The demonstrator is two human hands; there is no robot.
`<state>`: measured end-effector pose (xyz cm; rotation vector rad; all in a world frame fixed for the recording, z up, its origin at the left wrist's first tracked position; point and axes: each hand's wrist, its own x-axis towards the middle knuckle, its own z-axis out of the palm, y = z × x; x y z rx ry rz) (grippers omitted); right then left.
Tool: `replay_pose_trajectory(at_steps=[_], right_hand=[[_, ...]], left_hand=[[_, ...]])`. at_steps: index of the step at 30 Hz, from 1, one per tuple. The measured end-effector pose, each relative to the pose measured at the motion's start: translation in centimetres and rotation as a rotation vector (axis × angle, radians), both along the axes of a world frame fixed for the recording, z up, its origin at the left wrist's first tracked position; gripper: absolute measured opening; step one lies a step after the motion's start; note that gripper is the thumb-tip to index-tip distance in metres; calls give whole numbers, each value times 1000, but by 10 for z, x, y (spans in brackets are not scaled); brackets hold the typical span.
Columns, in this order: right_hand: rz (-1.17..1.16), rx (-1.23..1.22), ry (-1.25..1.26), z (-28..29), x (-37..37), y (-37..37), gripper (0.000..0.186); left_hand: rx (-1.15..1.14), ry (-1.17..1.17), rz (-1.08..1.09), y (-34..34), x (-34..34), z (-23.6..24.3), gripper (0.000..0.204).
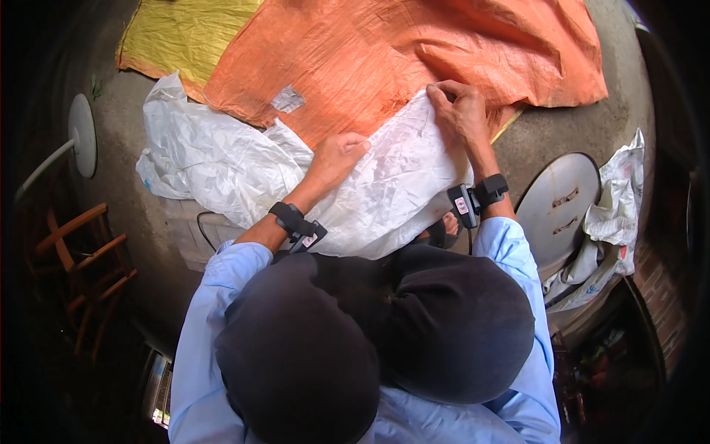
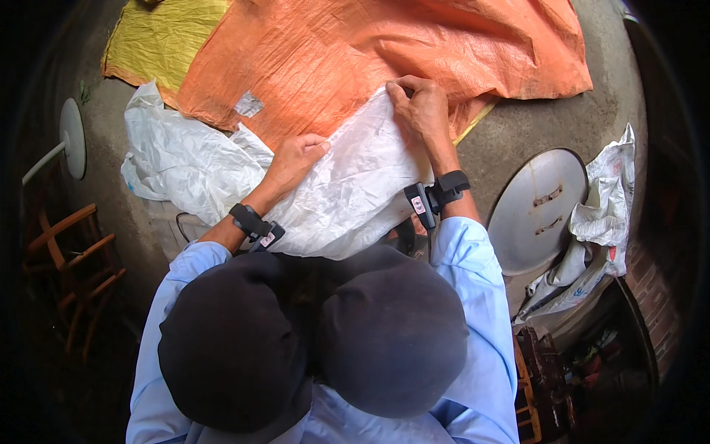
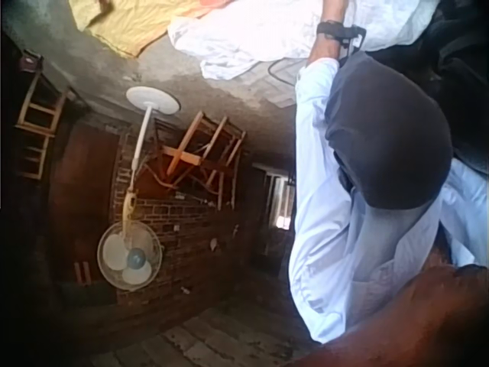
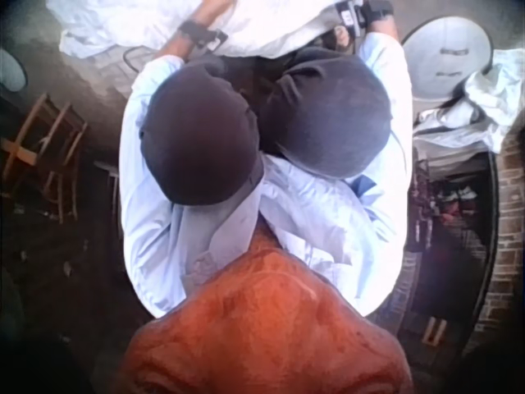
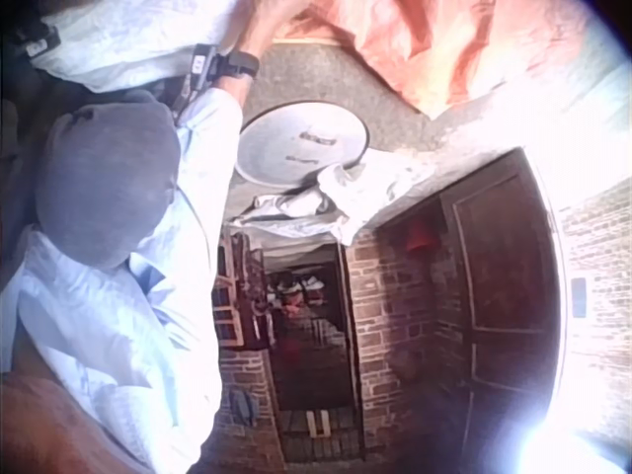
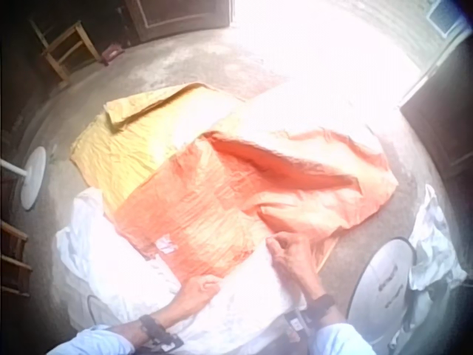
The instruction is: The recorder is sewing two large plastic/woven bags together using a needle and thread, then cuts the thread with scissors and spreads the bags on the floor.
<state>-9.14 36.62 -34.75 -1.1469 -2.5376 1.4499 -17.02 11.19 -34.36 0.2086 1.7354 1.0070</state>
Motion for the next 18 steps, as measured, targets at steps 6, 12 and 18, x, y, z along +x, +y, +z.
replay_pose_trajectory(at_steps=[6, 12, 18], right_hand=[[-2, 4, -66, -10, 1, 1, 26], [-58, -21, -155, -3, -5, -3, 27], [-63, 1, -186, -6, -6, -4, 27]], left_hand=[[18, -38, 55, -2, 0, -3, 29], [8, -62, 108, -5, 3, -9, 27], [6, -77, 120, -4, 1, -6, 27]])
